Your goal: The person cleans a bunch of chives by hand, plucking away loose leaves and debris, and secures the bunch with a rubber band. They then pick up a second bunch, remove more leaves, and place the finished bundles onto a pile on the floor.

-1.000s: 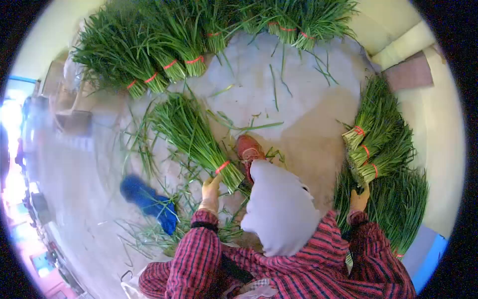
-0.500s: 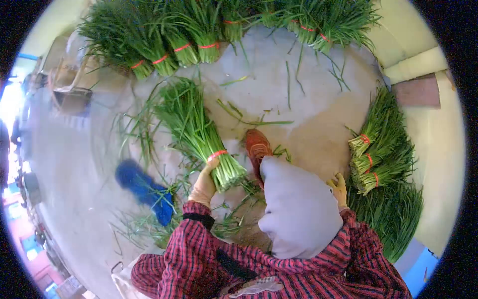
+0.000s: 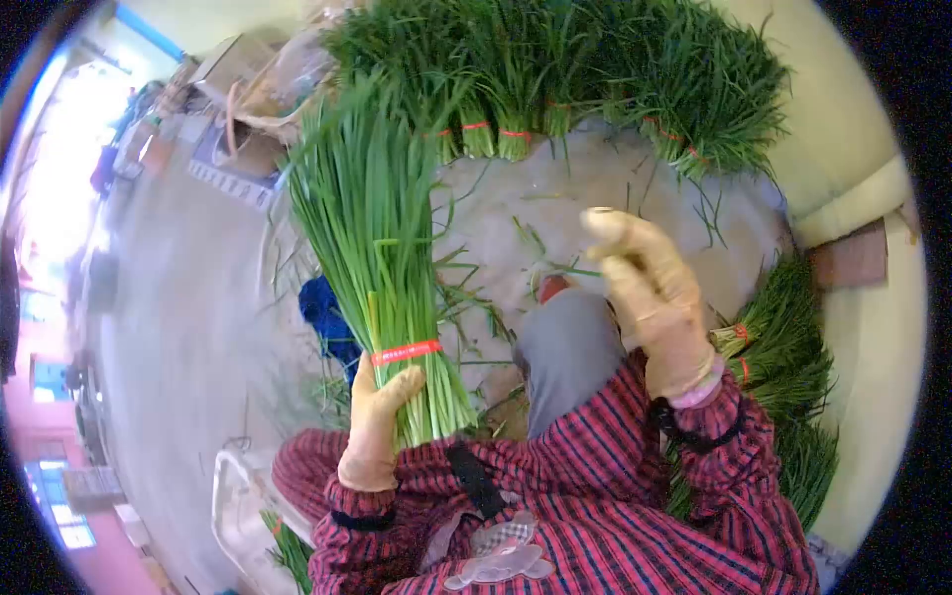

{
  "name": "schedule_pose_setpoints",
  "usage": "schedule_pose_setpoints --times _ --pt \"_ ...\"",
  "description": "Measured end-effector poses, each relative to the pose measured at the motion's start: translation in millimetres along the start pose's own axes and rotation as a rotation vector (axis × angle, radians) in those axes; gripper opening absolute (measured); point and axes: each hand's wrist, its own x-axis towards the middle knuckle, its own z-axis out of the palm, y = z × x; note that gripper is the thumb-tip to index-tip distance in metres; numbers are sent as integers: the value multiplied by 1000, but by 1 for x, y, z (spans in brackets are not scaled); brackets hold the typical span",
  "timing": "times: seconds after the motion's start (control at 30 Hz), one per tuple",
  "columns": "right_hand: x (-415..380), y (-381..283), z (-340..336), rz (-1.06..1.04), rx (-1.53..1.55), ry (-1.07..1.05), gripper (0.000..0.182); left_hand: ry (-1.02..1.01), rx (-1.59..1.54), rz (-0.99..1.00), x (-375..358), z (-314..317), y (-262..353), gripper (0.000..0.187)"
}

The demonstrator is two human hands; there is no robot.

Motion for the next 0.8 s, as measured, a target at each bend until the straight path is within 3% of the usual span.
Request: schedule_pose_setpoints --times 0.1,0.17,0.3,0.4,0.5,0.57,0.63,0.73,0.8 --pt "1 -25 49 -543 -286 -548 33 -5 117 161 -46 2 5 62" --pt "-15 -28 92 -596 -266 -664 36 21 74 149 -73 5 4 64" --pt "-38 -33 122 -653 -466 -688 39 94 59 223 -99 -7 -15 63" --pt "-52 -33 132 -566 -559 -717 38 171 73 205 -106 -12 -27 62" --pt "-59 -27 142 -524 -631 -859 34 270 203 201 -105 -21 -38 62" --pt "-60 -18 150 -554 -626 -921 25 278 67 233 -105 -25 -42 64" --pt "-61 -15 159 -599 -626 -947 19 301 253 226 -104 -38 -49 63" --pt "-62 -3 169 -649 -688 -954 16 315 209 174 -108 -38 -40 60" --pt "-60 7 179 -569 -226 -798 14 309 149 154 -111 -38 -36 59"
